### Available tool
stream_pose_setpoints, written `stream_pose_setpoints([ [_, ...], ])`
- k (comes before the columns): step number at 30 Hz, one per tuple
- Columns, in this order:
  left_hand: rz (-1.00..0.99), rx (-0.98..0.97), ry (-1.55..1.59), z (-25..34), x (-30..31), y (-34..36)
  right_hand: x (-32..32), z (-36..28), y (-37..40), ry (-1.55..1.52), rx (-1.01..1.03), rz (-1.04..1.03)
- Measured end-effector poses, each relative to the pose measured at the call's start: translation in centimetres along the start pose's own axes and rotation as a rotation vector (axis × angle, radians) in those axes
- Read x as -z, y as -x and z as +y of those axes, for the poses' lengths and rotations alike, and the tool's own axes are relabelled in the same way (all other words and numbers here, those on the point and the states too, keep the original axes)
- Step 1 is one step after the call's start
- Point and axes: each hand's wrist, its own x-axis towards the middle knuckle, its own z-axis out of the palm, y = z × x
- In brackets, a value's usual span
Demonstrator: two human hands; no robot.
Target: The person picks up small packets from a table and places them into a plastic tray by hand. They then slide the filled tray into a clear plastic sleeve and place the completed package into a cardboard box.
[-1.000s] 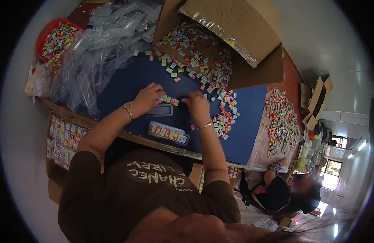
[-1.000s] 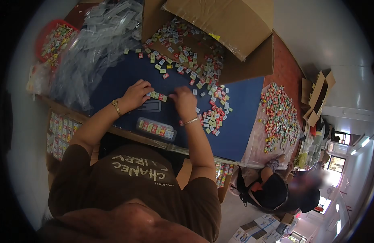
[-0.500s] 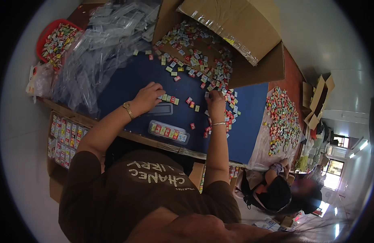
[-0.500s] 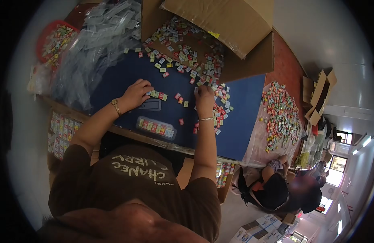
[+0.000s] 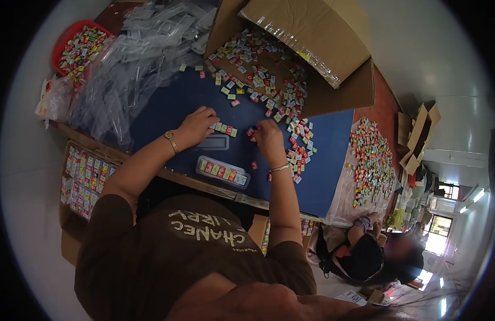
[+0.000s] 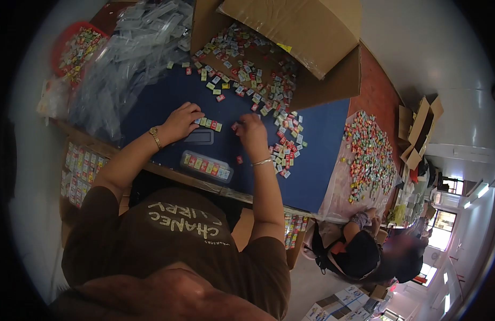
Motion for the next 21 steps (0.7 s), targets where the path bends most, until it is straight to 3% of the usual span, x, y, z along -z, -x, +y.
stream_pose_setpoints([
  [4,-0.015,0.007,0.001,-0.2,0.1,-0.1,-0.4,-1.7,-0.8,0.215,0.029,0.041],
  [6,-0.009,0.011,0.011,-0.5,0.0,0.1,0.2,0.0,-1.5,0.317,-0.081,0.151],
  [13,0.030,-0.011,0.027,-0.4,-0.3,-0.2,-0.5,-1.9,-1.5,0.323,-0.148,-0.017],
  [19,0.045,-0.015,0.019,-0.5,-0.3,0.1,-1.9,-2.2,-2.8,0.325,-0.212,-0.028],
  [21,0.056,-0.026,0.023,-0.6,-0.3,0.1,-1.7,-3.9,-2.3,0.276,-0.125,-0.047],
])
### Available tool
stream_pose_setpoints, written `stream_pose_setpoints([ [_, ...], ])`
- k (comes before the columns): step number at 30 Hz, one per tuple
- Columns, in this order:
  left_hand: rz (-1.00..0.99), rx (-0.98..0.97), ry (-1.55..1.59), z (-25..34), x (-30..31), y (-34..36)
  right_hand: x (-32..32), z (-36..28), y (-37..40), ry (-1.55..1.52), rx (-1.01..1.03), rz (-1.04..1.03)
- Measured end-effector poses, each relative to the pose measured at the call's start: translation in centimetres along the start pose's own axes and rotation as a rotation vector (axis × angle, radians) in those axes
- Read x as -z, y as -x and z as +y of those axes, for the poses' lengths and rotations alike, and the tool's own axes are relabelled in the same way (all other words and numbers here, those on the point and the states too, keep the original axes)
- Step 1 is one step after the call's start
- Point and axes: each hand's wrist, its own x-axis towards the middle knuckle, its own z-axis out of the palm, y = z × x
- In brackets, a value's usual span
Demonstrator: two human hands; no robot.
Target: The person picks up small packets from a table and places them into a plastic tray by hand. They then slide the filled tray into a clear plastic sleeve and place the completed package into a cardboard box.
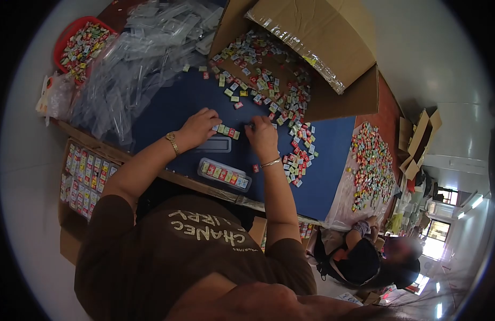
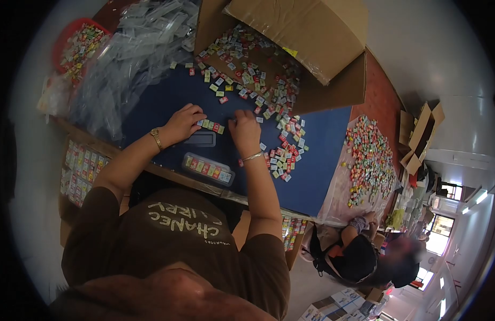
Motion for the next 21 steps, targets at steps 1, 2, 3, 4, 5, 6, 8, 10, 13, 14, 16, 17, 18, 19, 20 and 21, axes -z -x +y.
stream_pose_setpoints([
  [1,-0.004,-0.001,0.004,0.0,0.0,0.0,0.1,-0.6,0.5,-0.047,0.087,-0.010],
  [2,-0.009,-0.003,0.008,0.0,0.0,0.0,-0.1,-0.7,1.0,-0.045,0.084,-0.012],
  [3,-0.009,-0.003,0.010,0.0,-0.1,0.0,-0.6,-0.7,1.3,0.014,0.118,-0.069],
  [4,-0.008,-0.006,0.009,-0.1,-0.1,0.0,-0.9,-0.5,1.4,0.072,0.154,-0.126],
  [5,-0.007,-0.007,0.008,-0.1,-0.1,0.1,-1.3,-0.2,1.5,0.072,0.156,-0.127],
  [6,-0.005,-0.005,0.008,-0.1,-0.1,0.1,-1.5,-0.1,1.5,0.048,0.177,-0.134],
  [8,-0.003,-0.011,-0.005,0.0,-0.1,0.1,-1.6,0.3,1.7,0.023,0.199,-0.141],
  [10,-0.005,-0.005,0.003,0.1,0.1,0.2,-0.7,-0.2,2.0,-0.012,0.219,-0.142],
  [13,-0.012,-0.001,0.001,0.2,0.2,0.1,-0.3,-0.4,2.0,0.035,0.350,-0.068],
  [14,-0.015,-0.006,-0.010,0.2,0.3,0.0,-0.8,-0.4,2.1,0.030,0.349,-0.068],
  [16,-0.038,-0.015,-0.020,0.0,0.1,-0.2,-2.1,-0.4,1.9,0.029,0.377,-0.055],
  [17,-0.058,-0.023,-0.025,-0.1,0.1,-0.3,-2.4,-0.1,1.7,0.026,0.373,-0.053],
  [18,-0.062,-0.025,-0.026,-0.1,0.1,-0.4,-2.4,-0.1,1.5,0.010,0.371,-0.071],
  [19,-0.064,-0.009,-0.003,-0.1,0.2,-0.6,-2.5,0.0,1.3,-0.006,0.370,-0.089],
  [20,-0.066,0.008,0.021,-0.2,0.3,-0.6,-2.5,0.1,1.1,-0.010,0.367,-0.088],
  [21,-0.070,0.008,0.018,-0.1,0.5,-0.5,-2.4,0.0,0.8,-0.012,0.372,-0.085],
])
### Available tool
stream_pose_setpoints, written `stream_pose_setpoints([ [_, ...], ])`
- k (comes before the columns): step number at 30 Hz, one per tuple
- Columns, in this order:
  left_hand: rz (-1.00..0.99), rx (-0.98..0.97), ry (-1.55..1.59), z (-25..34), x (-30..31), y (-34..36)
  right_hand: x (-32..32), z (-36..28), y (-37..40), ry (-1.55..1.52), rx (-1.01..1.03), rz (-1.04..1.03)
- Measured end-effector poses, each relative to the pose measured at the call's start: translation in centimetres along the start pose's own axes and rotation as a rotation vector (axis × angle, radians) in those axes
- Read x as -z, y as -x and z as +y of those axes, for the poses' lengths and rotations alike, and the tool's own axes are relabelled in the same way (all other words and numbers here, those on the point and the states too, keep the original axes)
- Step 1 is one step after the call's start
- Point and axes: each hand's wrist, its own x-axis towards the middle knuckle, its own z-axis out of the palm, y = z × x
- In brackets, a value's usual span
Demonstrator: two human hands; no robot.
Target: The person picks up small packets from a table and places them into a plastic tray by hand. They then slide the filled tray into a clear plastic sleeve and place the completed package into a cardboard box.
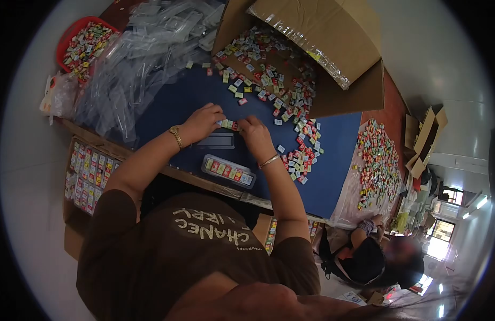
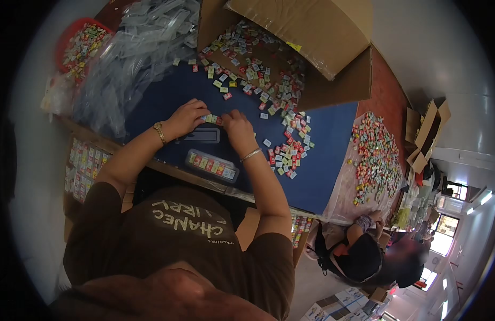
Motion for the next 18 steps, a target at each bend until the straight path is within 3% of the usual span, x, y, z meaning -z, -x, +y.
stream_pose_setpoints([
  [5,-0.002,0.045,0.023,0.6,1.8,1.7,1.4,-2.0,-0.4,-0.047,0.028,0.020],
  [9,0.000,0.070,0.019,1.9,2.2,5.0,1.8,-3.6,0.4,-0.100,0.060,-0.137],
  [14,0.143,0.058,-0.031,2.4,1.6,7.9,1.3,-4.0,1.2,-0.180,0.019,-0.163],
  [18,0.183,0.032,-0.018,1.5,1.2,8.5,0.5,-3.3,1.2,-0.071,0.039,-0.179],
])
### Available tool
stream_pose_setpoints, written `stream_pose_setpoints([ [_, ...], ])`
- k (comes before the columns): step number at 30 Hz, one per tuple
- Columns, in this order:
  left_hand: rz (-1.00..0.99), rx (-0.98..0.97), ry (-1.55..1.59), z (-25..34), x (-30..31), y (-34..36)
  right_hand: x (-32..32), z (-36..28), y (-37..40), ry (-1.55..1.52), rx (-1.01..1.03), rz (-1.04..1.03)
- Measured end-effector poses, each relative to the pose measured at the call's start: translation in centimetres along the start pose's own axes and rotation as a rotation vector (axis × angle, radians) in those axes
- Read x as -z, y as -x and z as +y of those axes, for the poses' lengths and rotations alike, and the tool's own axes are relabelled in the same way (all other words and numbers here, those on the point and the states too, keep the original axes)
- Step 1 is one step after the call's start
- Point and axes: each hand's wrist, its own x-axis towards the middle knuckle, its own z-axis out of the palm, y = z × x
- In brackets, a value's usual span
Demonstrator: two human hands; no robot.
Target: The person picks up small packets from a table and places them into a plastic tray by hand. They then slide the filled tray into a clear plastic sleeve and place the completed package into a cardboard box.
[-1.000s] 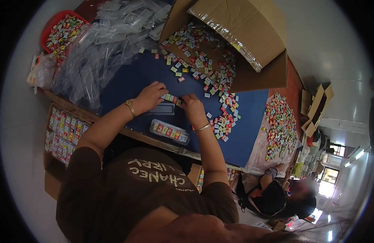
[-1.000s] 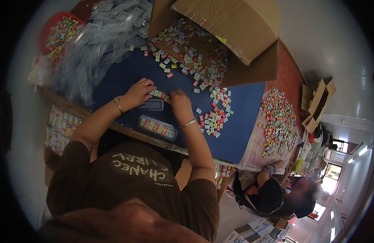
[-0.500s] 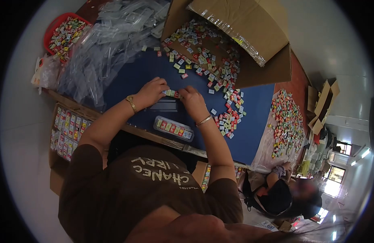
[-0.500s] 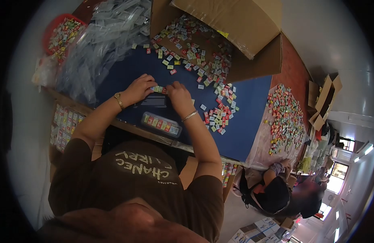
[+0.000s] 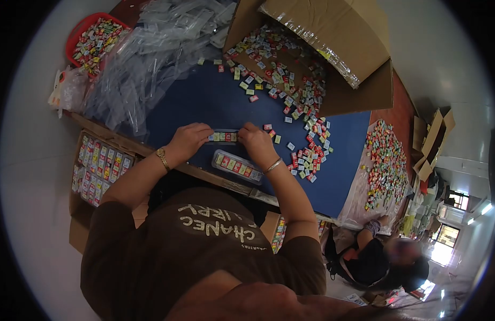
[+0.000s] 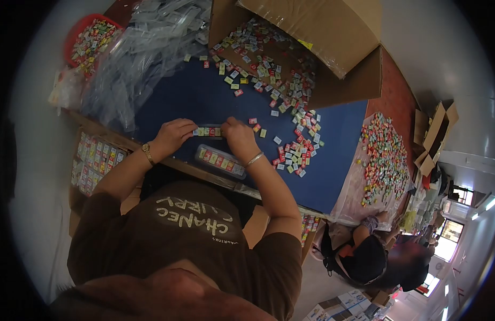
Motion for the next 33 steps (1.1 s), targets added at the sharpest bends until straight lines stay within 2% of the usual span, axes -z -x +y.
stream_pose_setpoints([
  [2,0.026,-0.085,-0.098,-0.5,-0.1,0.4,0.1,0.4,0.1,0.061,0.006,0.010],
  [3,0.028,-0.084,-0.101,-0.3,0.2,0.5,0.5,0.4,0.1,0.047,0.021,0.035],
  [5,0.153,-0.036,-0.060,0.1,0.6,0.7,1.0,0.1,0.0,0.032,0.035,0.061],
  [8,0.135,-0.082,-0.076,0.2,1.1,0.2,1.5,-0.6,-0.3,-0.072,0.082,0.124],
  [10,0.073,-0.122,-0.115,-0.4,0.7,0.2,1.0,-0.8,-0.7,-0.068,0.104,0.013],
  [12,0.013,-0.164,-0.152,-0.1,0.8,0.0,0.9,-0.8,-0.8,-0.046,0.117,0.026],
  [14,0.118,-0.012,-0.063,0.9,1.4,0.0,0.8,-0.7,-0.8,-0.027,0.126,0.038],
  [15,0.113,-0.012,-0.064,0.7,1.4,0.0,0.8,-0.8,-0.7,-0.005,0.134,0.057],
  [17,0.010,-0.014,-0.155,-0.1,1.3,-0.1,0.7,-0.7,-0.8,0.017,0.141,0.079],
  [18,0.009,-0.017,-0.156,-0.7,1.1,-0.4,0.6,-0.6,-1.0,-0.006,0.155,0.064],
  [20,-0.114,0.051,-0.102,-1.5,0.4,-0.6,0.6,-0.3,-0.8,-0.029,0.160,0.048],
  [22,-0.075,0.017,-0.075,0.0,1.5,-1.4,1.7,-0.6,-0.3,-0.035,0.175,0.110],
  [24,-0.038,-0.013,-0.046,2.0,3.0,-2.1,4.3,-1.7,1.8,-0.041,0.153,0.135],
  [26,-0.054,-0.130,0.063,4.0,4.0,-2.0,6.5,-3.1,4.7,-0.045,0.132,0.161],
  [28,-0.081,-0.173,0.108,5.6,3.4,-1.4,7.3,-4.4,7.9,-0.115,0.035,0.164],
  [33,-0.169,-0.227,0.064,6.4,0.1,0.4,4.0,-4.8,11.3,-0.106,-0.084,0.139],
])
